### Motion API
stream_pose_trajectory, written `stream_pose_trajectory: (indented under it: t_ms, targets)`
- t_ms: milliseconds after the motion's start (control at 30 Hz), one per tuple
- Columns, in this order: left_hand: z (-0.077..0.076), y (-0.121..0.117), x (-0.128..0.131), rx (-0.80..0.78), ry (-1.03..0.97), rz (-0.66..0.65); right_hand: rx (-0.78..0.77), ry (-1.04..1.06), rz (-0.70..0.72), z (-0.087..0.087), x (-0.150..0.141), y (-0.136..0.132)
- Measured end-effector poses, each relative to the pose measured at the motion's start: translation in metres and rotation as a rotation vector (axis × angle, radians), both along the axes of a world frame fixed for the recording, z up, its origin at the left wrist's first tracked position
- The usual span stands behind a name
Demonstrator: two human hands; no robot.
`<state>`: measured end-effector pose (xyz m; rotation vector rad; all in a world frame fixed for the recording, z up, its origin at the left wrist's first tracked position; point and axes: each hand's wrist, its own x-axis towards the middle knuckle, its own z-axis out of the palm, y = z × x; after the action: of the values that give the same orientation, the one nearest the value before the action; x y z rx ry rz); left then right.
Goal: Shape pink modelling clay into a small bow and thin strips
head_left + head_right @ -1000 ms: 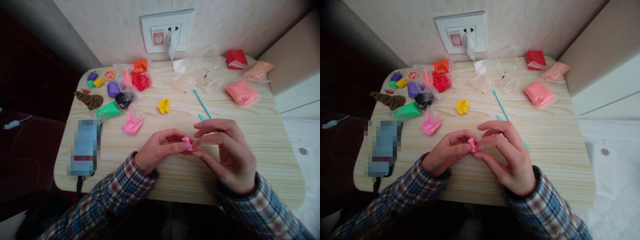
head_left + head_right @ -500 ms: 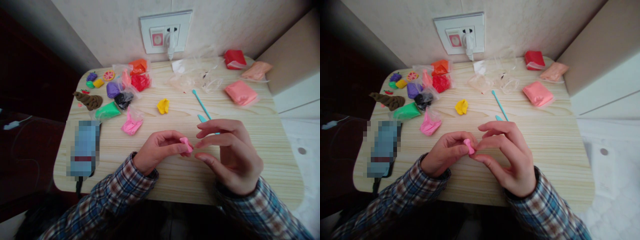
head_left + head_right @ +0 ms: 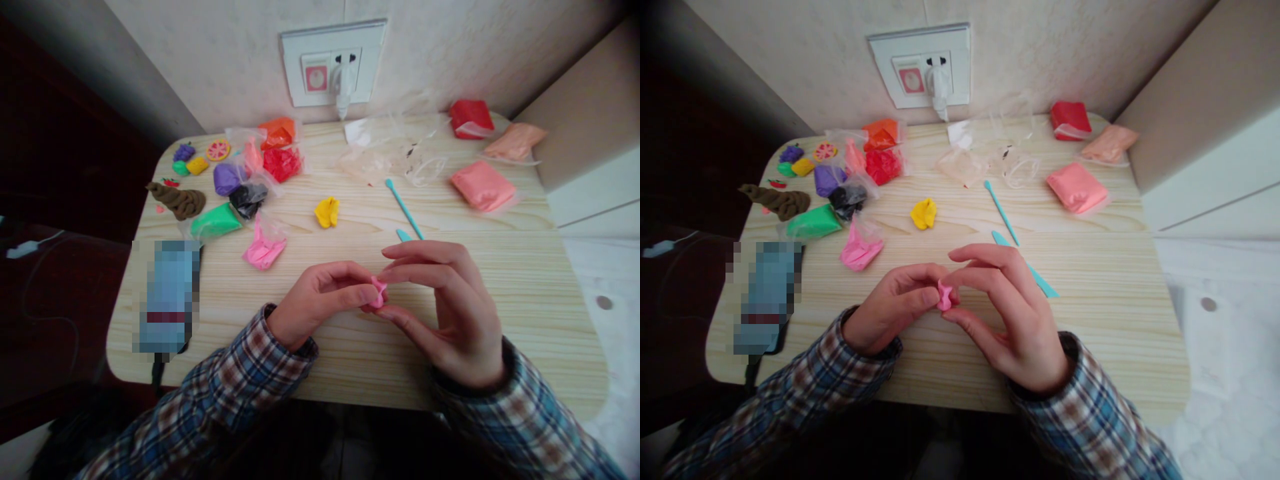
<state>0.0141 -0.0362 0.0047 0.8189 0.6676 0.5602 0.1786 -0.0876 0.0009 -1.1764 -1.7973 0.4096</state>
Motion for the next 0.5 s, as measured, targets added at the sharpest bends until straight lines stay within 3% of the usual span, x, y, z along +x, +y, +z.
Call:
stream_pose_trajectory:
  t_ms: [367,500]
  targets:
    - [-0.0025,-0.0009,-0.0007,-0.006,-0.002,0.015,0.000,0.036,0.015,-0.0011,0.0010,-0.0009]
    - [-0.0040,-0.0019,-0.0001,0.151,0.101,0.058,-0.024,0.014,-0.046,-0.0018,0.0010,-0.0008]
